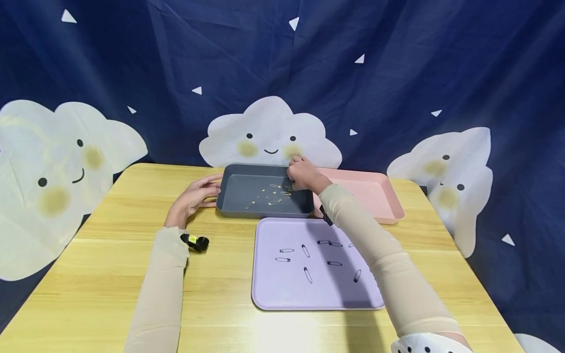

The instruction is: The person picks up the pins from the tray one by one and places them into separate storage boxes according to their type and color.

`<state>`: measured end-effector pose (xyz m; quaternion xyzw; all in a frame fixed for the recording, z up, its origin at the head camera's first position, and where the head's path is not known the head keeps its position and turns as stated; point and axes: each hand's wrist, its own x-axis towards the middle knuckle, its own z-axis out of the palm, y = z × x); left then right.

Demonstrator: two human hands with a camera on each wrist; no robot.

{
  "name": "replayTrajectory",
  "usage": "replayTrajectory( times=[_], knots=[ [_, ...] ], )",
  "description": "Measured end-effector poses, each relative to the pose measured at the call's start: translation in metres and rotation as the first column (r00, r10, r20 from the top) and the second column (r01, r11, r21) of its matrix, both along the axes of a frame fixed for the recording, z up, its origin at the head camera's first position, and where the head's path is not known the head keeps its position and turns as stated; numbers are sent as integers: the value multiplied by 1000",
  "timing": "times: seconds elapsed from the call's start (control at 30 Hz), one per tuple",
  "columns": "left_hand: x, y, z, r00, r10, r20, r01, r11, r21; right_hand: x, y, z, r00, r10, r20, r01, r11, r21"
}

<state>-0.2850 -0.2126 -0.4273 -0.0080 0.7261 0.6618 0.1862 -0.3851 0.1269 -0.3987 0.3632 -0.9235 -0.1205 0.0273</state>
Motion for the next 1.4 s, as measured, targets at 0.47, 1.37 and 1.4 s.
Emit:
replayTrajectory(
  times=[0.47,1.37,1.4],
  knots=[
    [1,2,1,1000,-2,-8,1,1000,-12,4,9,26,998,-16,62,18,1000,-17],
    [-12,15,0,996,-19,-89,-6,964,-268,53,163,118,968,-57,244,154,904,-399],
    [-12,17,4,994,-22,-107,-13,949,-314,56,171,119,965,-71,251,173,894,-413]
  ],
)
